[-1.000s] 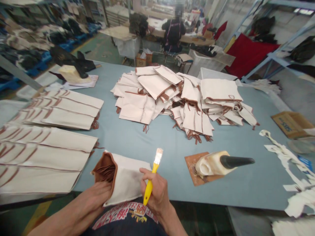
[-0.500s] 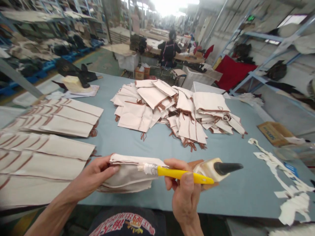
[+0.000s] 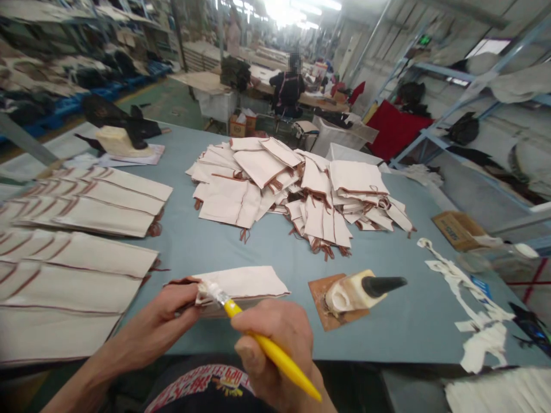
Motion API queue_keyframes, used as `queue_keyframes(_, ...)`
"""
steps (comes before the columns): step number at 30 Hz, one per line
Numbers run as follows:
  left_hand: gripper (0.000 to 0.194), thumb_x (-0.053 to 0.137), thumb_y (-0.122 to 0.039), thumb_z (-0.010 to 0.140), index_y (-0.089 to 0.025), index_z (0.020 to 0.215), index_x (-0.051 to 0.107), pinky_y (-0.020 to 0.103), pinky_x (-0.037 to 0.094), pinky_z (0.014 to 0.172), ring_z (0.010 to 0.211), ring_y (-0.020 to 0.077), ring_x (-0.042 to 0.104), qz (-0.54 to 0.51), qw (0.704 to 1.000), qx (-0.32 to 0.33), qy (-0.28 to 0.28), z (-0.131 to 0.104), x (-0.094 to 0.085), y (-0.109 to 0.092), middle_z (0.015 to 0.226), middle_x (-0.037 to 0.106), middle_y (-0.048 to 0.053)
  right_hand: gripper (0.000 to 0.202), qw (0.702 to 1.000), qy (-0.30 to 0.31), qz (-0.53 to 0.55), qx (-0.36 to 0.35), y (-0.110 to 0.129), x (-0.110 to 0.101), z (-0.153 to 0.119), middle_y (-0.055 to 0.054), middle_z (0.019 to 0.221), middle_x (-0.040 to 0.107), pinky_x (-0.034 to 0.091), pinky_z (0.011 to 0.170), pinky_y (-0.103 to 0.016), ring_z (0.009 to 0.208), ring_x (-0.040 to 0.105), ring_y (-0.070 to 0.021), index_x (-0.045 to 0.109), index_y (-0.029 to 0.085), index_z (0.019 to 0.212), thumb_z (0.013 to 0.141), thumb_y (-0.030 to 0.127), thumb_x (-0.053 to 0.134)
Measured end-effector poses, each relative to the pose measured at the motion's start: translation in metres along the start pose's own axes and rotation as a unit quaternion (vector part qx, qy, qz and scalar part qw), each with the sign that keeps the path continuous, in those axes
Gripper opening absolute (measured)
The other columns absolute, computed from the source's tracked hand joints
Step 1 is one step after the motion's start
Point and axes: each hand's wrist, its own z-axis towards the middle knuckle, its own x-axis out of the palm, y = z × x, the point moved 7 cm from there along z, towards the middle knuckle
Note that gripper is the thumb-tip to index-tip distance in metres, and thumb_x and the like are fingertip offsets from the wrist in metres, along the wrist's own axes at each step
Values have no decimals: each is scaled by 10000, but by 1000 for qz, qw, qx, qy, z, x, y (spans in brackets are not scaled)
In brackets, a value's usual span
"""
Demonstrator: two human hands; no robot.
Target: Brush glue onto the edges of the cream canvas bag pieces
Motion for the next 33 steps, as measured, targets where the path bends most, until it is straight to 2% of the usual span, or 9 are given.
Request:
queue_keyframes(3,269,387,-111,926,-201,712,524,235,395,616,657,138,543,-32,999,-3,8,-3,4,2,699,587,-18,240,999,37,-5,-39,9,7,1,22,678,713,512,558,-243,534,643,-116,654,223,1011,1120,349,483)
queue_keyframes(6,275,394,-121,938,-201,697,501,242,384,624,660,136,523,-64,998,-9,14,-7,7,4,706,575,-16,263,996,59,-2,-63,16,12,-5,28,637,680,494,550,-250,500,608,-114,649,217,984,1125,346,469)
queue_keyframes(10,302,413,-148,965,-200,681,501,255,378,626,662,143,521,-60,998,-14,14,-12,11,5,686,556,-16,262,998,40,22,-48,15,8,-13,22,652,698,518,566,-252,513,630,-123,651,220,985,1127,334,461)
queue_keyframes(13,301,404,-124,973,-192,722,555,254,399,652,692,147,555,-61,998,5,3,-12,11,1,719,608,-13,249,999,21,9,-30,14,6,-14,17,679,720,525,582,-254,545,656,-125,645,225,998,1127,343,468)
queue_keyframes(18,319,424,-141,1003,-196,710,539,252,418,691,691,138,552,-71,997,36,-5,-13,11,-3,707,610,-28,269,997,53,8,-57,25,13,-17,28,655,699,502,569,-250,505,609,-104,632,210,968,1133,326,453)
queue_keyframes(23,313,414,-89,962,-200,680,492,249,358,604,623,124,506,-37,999,22,-8,-16,14,-6,657,542,-40,261,999,32,12,-19,20,5,-23,26,643,688,490,552,-250,509,604,-111,645,215,983,1127,334,462)
queue_keyframes(29,330,419,-119,1003,-195,699,522,245,410,637,646,131,550,-47,999,22,2,-19,18,-5,686,589,-21,280,998,49,18,-21,25,11,-25,32,623,688,507,564,-252,492,602,-113,646,229,956,1126,344,455)
queue_keyframes(31,321,425,-119,1006,-191,720,550,249,419,641,663,137,573,-39,999,21,7,-22,19,-1,709,611,-13,278,998,45,39,10,19,11,-28,25,626,688,522,571,-251,508,620,-120,662,237,943,1112,363,481)
queue_keyframes(33,308,432,-108,1001,-188,738,572,255,423,645,677,144,594,-22,1000,23,1,-25,21,2,724,629,-5,256,995,22,68,75,6,9,-35,20,624,681,517,541,-248,508,627,-128,688,239,927,1087,359,529)
